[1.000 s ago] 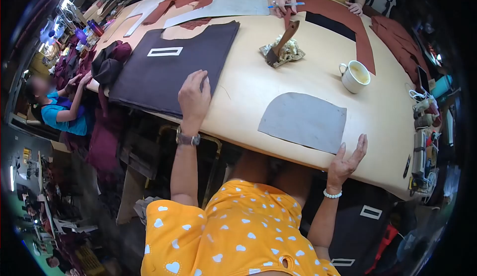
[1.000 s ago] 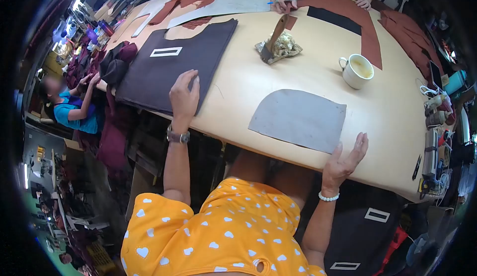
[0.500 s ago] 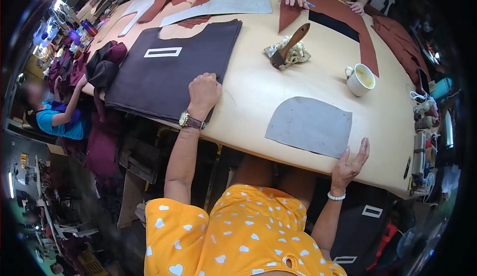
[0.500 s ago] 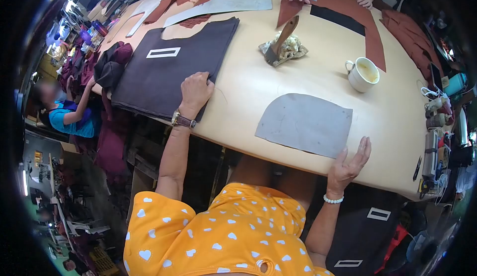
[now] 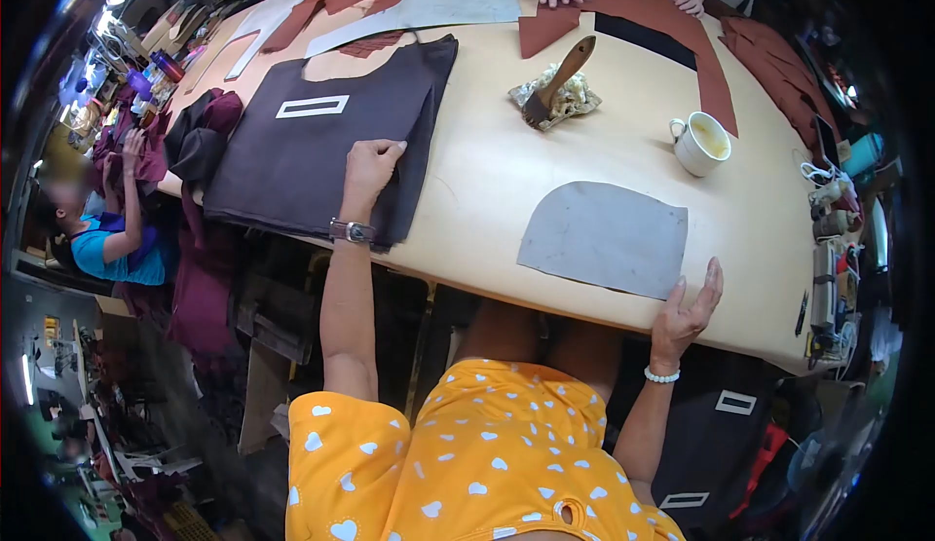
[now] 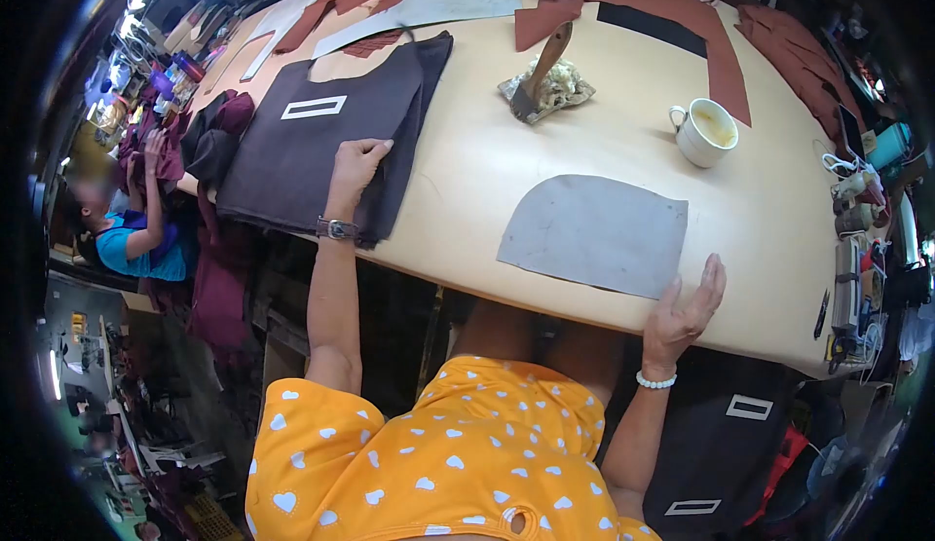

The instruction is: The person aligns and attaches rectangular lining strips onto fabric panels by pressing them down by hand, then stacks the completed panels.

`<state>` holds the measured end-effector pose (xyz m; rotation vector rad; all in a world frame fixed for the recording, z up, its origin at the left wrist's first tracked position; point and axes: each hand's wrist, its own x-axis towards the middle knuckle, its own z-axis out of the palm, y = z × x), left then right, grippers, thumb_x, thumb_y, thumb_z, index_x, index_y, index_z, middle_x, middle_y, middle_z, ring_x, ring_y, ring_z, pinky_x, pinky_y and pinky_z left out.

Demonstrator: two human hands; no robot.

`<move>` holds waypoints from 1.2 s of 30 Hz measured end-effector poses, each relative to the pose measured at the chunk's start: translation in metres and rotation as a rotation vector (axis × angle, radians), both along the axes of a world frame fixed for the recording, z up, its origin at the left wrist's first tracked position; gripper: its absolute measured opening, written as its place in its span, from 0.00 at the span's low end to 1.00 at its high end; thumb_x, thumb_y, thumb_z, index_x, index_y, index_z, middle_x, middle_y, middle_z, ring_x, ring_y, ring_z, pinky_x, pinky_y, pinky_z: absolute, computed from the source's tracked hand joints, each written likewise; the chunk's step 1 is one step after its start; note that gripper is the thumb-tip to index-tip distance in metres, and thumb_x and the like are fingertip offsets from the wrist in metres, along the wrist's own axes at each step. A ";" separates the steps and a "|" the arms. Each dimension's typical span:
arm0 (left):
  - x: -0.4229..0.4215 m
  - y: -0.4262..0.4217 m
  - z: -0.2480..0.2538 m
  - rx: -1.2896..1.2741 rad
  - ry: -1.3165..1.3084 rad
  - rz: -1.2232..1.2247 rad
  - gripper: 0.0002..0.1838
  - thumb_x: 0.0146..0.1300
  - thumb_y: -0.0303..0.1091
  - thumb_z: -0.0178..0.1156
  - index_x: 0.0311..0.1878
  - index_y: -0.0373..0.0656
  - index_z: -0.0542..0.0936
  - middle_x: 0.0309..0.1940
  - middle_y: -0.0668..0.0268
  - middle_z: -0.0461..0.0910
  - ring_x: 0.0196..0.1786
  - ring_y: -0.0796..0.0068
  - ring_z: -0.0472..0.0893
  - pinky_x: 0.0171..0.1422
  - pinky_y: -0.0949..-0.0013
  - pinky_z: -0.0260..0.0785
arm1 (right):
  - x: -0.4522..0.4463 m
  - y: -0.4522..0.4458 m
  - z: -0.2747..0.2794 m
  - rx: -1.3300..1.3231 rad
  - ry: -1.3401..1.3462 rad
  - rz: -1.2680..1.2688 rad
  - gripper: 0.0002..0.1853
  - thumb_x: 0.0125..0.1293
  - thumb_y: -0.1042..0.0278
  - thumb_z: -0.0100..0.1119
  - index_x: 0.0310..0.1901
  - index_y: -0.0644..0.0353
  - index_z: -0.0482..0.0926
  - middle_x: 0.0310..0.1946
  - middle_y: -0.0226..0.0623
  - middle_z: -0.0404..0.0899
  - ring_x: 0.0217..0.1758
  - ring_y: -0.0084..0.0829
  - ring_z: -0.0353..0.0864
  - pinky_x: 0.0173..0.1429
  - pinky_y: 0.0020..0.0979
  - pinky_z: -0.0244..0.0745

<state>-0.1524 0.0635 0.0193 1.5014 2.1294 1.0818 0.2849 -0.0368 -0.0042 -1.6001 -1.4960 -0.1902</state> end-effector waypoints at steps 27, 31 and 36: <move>0.164 -0.091 0.002 0.272 0.080 -0.593 0.06 0.57 0.27 0.58 0.32 0.36 0.73 0.37 0.50 0.75 0.43 0.48 0.74 0.50 0.57 0.67 | -0.078 0.000 0.044 -0.380 0.329 0.478 0.33 0.52 0.73 0.63 0.61 0.66 0.64 0.39 0.42 0.77 0.41 0.38 0.78 0.44 0.34 0.73; 0.208 -0.107 -0.007 0.366 0.048 -0.684 0.12 0.51 0.25 0.59 0.41 0.35 0.73 0.43 0.48 0.74 0.50 0.45 0.72 0.58 0.54 0.64 | -0.098 0.028 0.048 -0.470 0.256 0.534 0.35 0.53 0.73 0.60 0.64 0.67 0.59 0.32 0.45 0.79 0.34 0.47 0.80 0.38 0.40 0.73; 0.257 -0.137 -0.018 0.373 0.013 -0.845 0.13 0.50 0.26 0.60 0.40 0.36 0.73 0.48 0.45 0.73 0.56 0.46 0.70 0.62 0.49 0.60 | -0.075 0.050 0.041 -0.348 0.182 0.316 0.31 0.55 0.76 0.55 0.63 0.64 0.62 0.29 0.53 0.78 0.33 0.54 0.78 0.38 0.46 0.71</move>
